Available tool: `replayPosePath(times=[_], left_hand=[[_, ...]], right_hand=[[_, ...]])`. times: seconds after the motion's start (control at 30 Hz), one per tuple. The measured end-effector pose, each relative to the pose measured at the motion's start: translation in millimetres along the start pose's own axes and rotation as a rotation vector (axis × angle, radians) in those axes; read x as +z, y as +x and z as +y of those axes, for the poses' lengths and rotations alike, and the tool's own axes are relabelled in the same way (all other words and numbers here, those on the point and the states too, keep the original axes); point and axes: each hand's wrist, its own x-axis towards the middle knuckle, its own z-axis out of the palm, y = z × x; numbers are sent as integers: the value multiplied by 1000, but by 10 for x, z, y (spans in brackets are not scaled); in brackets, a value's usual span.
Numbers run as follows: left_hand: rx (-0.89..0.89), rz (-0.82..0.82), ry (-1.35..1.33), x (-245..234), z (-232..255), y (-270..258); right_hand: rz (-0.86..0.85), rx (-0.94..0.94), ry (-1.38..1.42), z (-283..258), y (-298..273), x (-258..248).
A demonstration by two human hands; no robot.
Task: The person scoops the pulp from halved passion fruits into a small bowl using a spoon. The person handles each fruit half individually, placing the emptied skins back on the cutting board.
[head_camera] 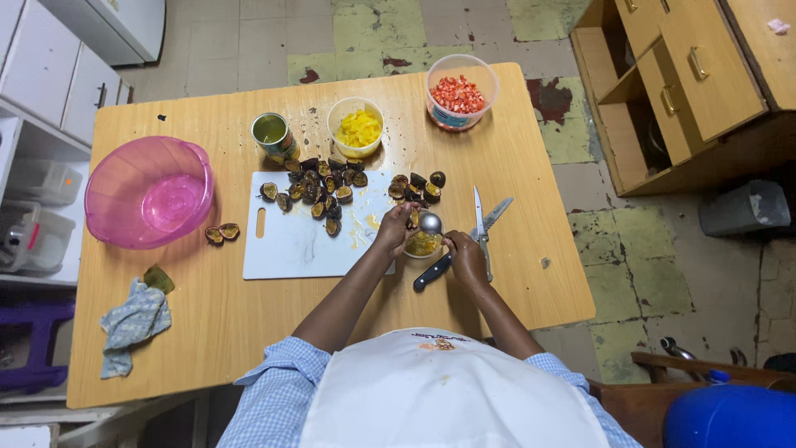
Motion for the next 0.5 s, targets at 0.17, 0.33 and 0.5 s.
replayPosePath(times=[0.17,0.33,0.5], left_hand=[[-9,92,56,123,163,-107],[-43,114,188,48,197,-147],[31,226,381,-115,150,164]], right_hand=[[2,22,28,-13,50,-150],[-48,37,17,135,66,-19],[-80,56,178,274,40,-23]])
